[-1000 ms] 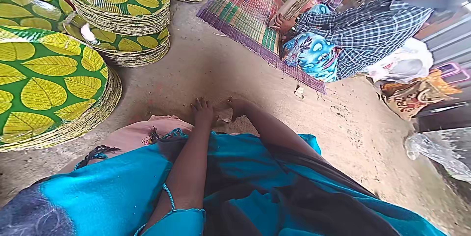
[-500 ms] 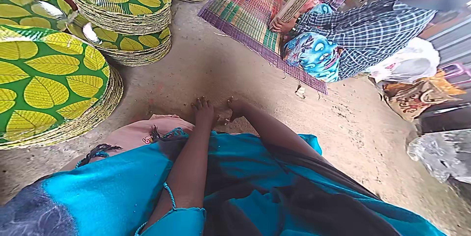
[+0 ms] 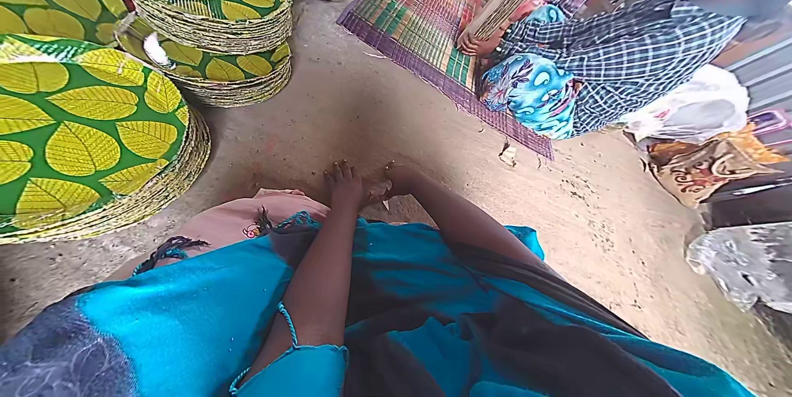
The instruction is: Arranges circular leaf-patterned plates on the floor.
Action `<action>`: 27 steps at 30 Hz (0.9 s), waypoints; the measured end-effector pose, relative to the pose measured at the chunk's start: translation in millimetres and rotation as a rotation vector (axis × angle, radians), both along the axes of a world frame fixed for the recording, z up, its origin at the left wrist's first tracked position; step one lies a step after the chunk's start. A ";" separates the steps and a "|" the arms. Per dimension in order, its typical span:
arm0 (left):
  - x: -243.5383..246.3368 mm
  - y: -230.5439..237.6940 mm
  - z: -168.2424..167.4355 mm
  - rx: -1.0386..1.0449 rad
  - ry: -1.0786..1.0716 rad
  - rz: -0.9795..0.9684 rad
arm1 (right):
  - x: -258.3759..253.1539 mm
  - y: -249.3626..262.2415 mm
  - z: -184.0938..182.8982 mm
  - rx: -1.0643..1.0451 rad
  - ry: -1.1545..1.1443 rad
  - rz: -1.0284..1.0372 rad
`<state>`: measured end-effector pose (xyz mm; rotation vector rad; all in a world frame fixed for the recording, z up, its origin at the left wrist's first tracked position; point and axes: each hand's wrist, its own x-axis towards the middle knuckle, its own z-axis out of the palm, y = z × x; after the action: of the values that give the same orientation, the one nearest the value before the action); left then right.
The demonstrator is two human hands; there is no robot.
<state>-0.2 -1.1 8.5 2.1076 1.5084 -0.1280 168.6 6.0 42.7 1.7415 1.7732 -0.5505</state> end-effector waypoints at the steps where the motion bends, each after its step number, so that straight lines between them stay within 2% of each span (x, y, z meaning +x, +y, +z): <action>1: 0.0 0.2 0.0 0.000 0.002 -0.001 | 2.3 -3.7 0.3 0.043 0.021 0.038; 3: -1.4 -0.6 2.3 -0.002 -0.002 -0.004 | -6.8 -17.6 19.7 0.138 0.053 0.137; 4: -2.3 -1.5 4.1 -0.001 -0.010 -0.005 | -37.1 -16.9 53.1 -0.054 -0.062 0.035; 5: -2.8 -2.2 4.9 0.003 -0.015 -0.004 | -55.0 -13.9 70.9 -0.166 -0.123 -0.027; 6: -2.9 -2.2 4.9 0.004 -0.018 -0.001 | -55.8 -12.2 70.6 -0.180 -0.128 -0.036; 7: -2.4 -1.9 4.2 -0.001 -0.017 0.003 | -39.3 -12.4 52.2 -0.092 -0.076 0.010; 8: -1.7 -1.4 3.3 -0.010 -0.011 0.005 | -9.4 -11.2 17.3 0.089 0.029 0.103; 10: -1.1 -1.2 3.1 -0.022 -0.011 0.011 | 7.0 2.1 -11.5 0.082 0.047 0.048; 13: 0.1 -1.4 2.1 -0.025 -0.006 0.014 | 1.9 6.3 -14.7 0.067 0.005 -0.016; 18: 2.9 -5.9 3.0 -0.053 0.030 -0.009 | -7.6 2.8 -2.3 0.076 -0.057 -0.005; 24: 5.0 -9.7 1.0 -0.019 0.030 -0.036 | -18.0 0.9 20.6 0.155 0.121 0.114; 27: 3.6 -9.8 3.9 0.006 0.024 -0.022 | -24.4 0.7 23.0 0.119 0.090 0.175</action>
<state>3.4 -11.0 12.3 2.1350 1.5016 -0.1580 144.3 6.7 65.7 1.6400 2.0352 -0.4645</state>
